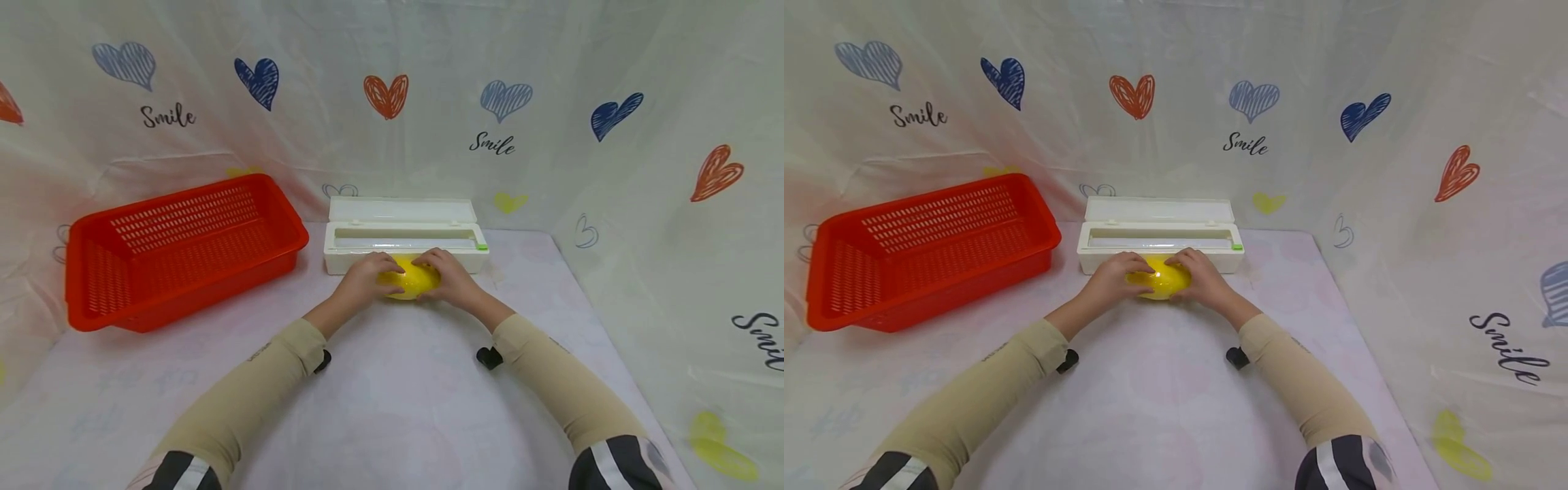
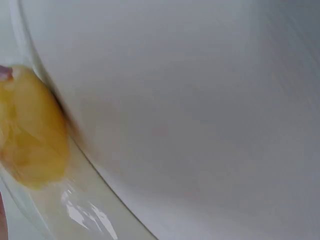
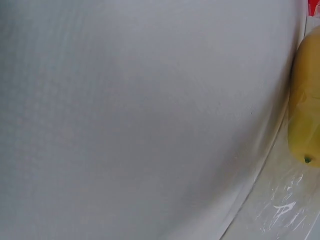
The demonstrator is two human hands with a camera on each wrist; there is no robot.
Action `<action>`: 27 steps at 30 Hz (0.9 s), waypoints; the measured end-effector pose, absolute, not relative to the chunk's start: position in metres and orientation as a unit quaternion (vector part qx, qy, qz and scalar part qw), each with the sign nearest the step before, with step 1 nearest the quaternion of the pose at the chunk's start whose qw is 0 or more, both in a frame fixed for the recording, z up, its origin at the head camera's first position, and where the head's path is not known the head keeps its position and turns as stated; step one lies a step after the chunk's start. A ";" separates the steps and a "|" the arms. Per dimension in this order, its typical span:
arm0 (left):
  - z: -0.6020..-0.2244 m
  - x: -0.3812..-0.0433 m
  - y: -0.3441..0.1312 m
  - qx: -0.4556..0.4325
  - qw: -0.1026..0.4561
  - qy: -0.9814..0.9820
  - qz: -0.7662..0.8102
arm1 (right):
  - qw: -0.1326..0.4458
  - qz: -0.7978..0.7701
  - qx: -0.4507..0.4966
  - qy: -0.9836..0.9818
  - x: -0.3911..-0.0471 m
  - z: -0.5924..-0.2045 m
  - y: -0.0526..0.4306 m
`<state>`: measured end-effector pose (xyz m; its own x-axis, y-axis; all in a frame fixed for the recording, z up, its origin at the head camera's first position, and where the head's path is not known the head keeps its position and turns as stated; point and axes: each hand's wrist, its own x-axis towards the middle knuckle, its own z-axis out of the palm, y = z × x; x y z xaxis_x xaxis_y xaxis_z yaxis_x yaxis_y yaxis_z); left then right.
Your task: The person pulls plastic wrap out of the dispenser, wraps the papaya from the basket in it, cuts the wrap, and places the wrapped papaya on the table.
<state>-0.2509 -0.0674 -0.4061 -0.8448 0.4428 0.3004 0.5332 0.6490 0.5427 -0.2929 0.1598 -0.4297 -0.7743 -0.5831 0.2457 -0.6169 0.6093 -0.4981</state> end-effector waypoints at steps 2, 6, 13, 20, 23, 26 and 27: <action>-0.407 -0.248 -0.062 -0.279 0.069 -0.898 -0.334 | 0.031 0.284 0.337 -0.897 -0.294 -0.429 0.160; -0.411 -0.248 -0.059 -0.259 0.059 -0.897 -0.354 | 0.035 0.280 0.342 -0.896 -0.295 -0.428 0.161; -0.422 -0.258 -0.064 -0.207 0.046 -0.913 -0.347 | 0.036 0.265 0.342 -0.901 -0.296 -0.425 0.163; -0.432 -0.269 -0.058 -0.182 0.035 -0.929 -0.321 | 0.042 0.231 0.346 -0.908 -0.298 -0.420 0.165; -0.431 -0.271 -0.056 -0.179 0.033 -0.935 -0.304 | 0.040 0.228 0.353 -0.906 -0.298 -0.417 0.166; -0.428 -0.273 -0.056 -0.183 0.040 -0.936 -0.297 | 0.035 0.226 0.360 -0.904 -0.298 -0.415 0.167; -0.427 -0.273 -0.056 -0.184 0.042 -0.937 -0.293 | 0.034 0.225 0.362 -0.904 -0.298 -0.415 0.168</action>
